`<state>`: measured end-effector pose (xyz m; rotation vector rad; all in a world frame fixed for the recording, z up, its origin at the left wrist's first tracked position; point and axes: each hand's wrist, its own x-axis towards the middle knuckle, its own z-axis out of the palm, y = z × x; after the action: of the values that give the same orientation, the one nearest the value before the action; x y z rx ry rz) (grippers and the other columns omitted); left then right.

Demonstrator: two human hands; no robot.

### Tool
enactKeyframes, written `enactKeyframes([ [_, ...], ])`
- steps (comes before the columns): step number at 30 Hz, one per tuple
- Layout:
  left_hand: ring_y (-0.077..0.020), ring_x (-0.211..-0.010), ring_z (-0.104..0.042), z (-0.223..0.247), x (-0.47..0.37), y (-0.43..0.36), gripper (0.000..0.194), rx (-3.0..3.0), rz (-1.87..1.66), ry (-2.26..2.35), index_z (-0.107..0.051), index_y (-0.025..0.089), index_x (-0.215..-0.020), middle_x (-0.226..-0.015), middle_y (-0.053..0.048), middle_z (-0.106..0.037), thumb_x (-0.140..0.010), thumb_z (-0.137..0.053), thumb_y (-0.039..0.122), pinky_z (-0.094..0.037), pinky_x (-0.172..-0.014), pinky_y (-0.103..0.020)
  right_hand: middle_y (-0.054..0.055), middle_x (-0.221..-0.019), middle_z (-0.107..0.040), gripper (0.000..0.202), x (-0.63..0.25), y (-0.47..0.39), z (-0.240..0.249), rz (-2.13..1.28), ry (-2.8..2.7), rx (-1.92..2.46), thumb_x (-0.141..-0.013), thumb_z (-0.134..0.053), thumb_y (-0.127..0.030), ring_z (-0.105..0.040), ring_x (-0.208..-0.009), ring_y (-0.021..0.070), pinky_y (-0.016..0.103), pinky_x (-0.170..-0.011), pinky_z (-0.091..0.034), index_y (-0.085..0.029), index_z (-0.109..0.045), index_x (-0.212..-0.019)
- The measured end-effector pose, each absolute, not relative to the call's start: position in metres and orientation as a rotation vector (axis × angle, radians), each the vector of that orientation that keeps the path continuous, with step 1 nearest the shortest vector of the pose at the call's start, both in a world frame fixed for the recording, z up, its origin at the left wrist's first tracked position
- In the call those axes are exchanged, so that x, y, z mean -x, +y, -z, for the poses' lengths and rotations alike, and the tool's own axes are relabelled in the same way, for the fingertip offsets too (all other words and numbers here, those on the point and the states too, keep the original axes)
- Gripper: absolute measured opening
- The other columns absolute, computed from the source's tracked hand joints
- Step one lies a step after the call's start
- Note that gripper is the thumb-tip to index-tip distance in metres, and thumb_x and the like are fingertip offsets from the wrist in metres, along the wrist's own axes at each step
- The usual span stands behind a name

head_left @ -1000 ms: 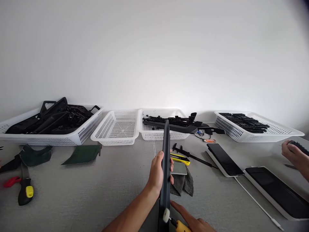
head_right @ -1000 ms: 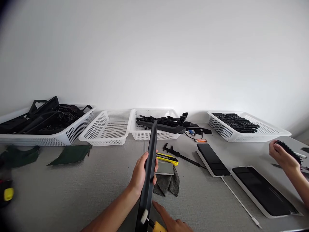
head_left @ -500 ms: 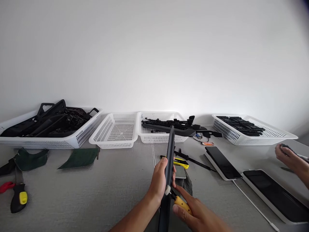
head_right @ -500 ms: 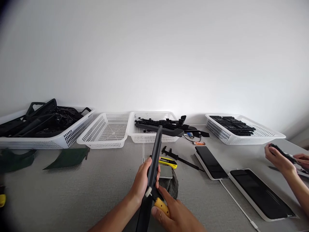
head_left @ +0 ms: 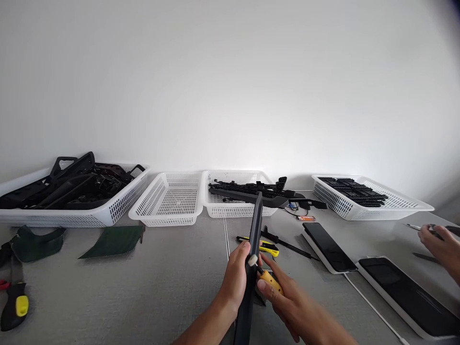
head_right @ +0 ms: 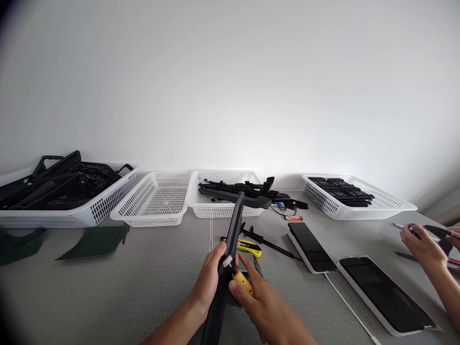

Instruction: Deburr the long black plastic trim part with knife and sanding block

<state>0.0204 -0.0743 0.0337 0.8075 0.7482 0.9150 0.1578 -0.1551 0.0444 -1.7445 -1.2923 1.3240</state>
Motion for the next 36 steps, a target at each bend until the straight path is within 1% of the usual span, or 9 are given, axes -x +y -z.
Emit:
enactKeyframes([
  [2,-0.0171,-0.073,-0.060,-0.034,-0.020,-0.076,0.055,-0.786,-0.902,0.803,-0.072,0.015,-0.089,-0.081,-0.003,-0.064,-0.086,-0.068,0.070,-0.050,-0.068,-0.027,-0.006,-0.068,-0.048,0.100,-0.160,-0.152,-0.048,-1.325,-1.346,1.728,-0.096,-0.045,-0.082,-0.045,-0.046,0.0118,0.020,-0.037,-0.037,-0.023,-0.015,-0.171],
  [4,-0.0172,-0.068,-0.061,-0.034,-0.020,-0.076,0.056,-0.761,-0.874,0.840,-0.074,0.016,-0.096,-0.085,-0.004,-0.067,-0.084,-0.071,0.070,-0.050,-0.063,-0.028,-0.006,-0.073,-0.049,0.097,-0.162,-0.149,-0.052,-1.303,-1.365,1.727,-0.098,-0.041,-0.081,-0.045,-0.046,0.0100,0.020,-0.038,-0.039,-0.022,-0.012,-0.170],
  [7,-0.0156,-0.056,-0.055,-0.031,-0.022,-0.077,0.056,-0.778,-0.852,0.803,-0.073,0.016,-0.104,-0.072,-0.001,-0.064,-0.086,-0.069,0.069,-0.047,-0.054,-0.029,-0.004,-0.079,-0.054,0.099,-0.165,-0.143,-0.056,-1.274,-1.343,1.729,-0.097,-0.041,-0.082,-0.045,-0.047,0.0090,0.020,-0.039,-0.041,-0.021,-0.011,-0.170],
  [9,-0.0152,-0.052,-0.052,-0.029,-0.024,-0.077,0.055,-0.803,-0.847,0.775,-0.072,0.016,-0.100,-0.060,0.001,-0.059,-0.087,-0.067,0.070,-0.046,-0.052,-0.028,-0.006,-0.072,-0.051,0.101,-0.167,-0.139,-0.057,-1.255,-1.329,1.722,-0.096,-0.042,-0.081,-0.045,-0.047,0.0102,0.020,-0.039,-0.042,-0.019,-0.011,-0.169],
  [12,-0.0141,-0.048,-0.050,-0.028,-0.027,-0.077,0.056,-0.820,-0.843,0.756,-0.067,0.017,-0.086,-0.056,0.001,-0.057,-0.084,-0.067,0.073,-0.044,-0.049,-0.027,-0.010,-0.060,-0.043,0.100,-0.173,-0.133,-0.059,-1.215,-1.317,1.710,-0.097,-0.043,-0.080,-0.041,-0.043,0.0112,0.020,-0.038,-0.040,-0.017,-0.014,-0.169],
  [17,-0.0118,-0.044,-0.046,-0.027,-0.029,-0.077,0.059,-0.918,-0.785,0.662,-0.064,0.017,-0.074,-0.053,0.001,-0.054,-0.087,-0.061,0.074,-0.039,-0.047,-0.026,-0.011,-0.058,-0.044,0.094,-0.183,-0.125,-0.064,-1.163,-1.247,1.719,-0.099,-0.042,-0.077,-0.045,-0.043,0.0118,0.021,-0.040,-0.041,-0.018,-0.019,-0.168],
  [23,-0.0107,-0.046,-0.049,-0.027,-0.031,-0.078,0.060,-0.854,-0.753,0.677,-0.067,0.015,-0.088,-0.066,0.000,-0.060,-0.078,-0.070,0.075,-0.038,-0.042,-0.024,-0.011,-0.060,-0.043,0.095,-0.192,-0.119,-0.068,-1.116,-1.184,1.705,-0.097,-0.043,-0.078,-0.042,-0.042,0.0113,0.022,-0.039,-0.041,-0.019,-0.020,-0.167],
  [28,-0.0100,-0.046,-0.047,-0.031,-0.030,-0.080,0.066,-0.879,-0.730,0.649,-0.070,0.012,-0.106,-0.067,0.001,-0.061,-0.080,-0.068,0.073,-0.038,-0.042,-0.023,-0.010,-0.060,-0.045,0.096,-0.198,-0.115,-0.070,-1.074,-1.149,1.710,-0.095,-0.045,-0.079,-0.043,-0.045,0.0126,0.022,-0.039,-0.043,-0.018,-0.022,-0.166],
  [36,-0.0104,-0.048,-0.047,-0.030,-0.028,-0.080,0.069,-0.939,-0.637,0.627,-0.072,0.009,-0.109,-0.067,-0.001,-0.060,-0.083,-0.065,0.073,-0.038,-0.042,-0.022,-0.010,-0.063,-0.050,0.086,-0.209,-0.116,-0.083,-1.026,-1.095,1.692,-0.095,-0.045,-0.081,-0.043,-0.042,0.0112,0.024,-0.043,-0.044,-0.024,-0.034,-0.158],
])
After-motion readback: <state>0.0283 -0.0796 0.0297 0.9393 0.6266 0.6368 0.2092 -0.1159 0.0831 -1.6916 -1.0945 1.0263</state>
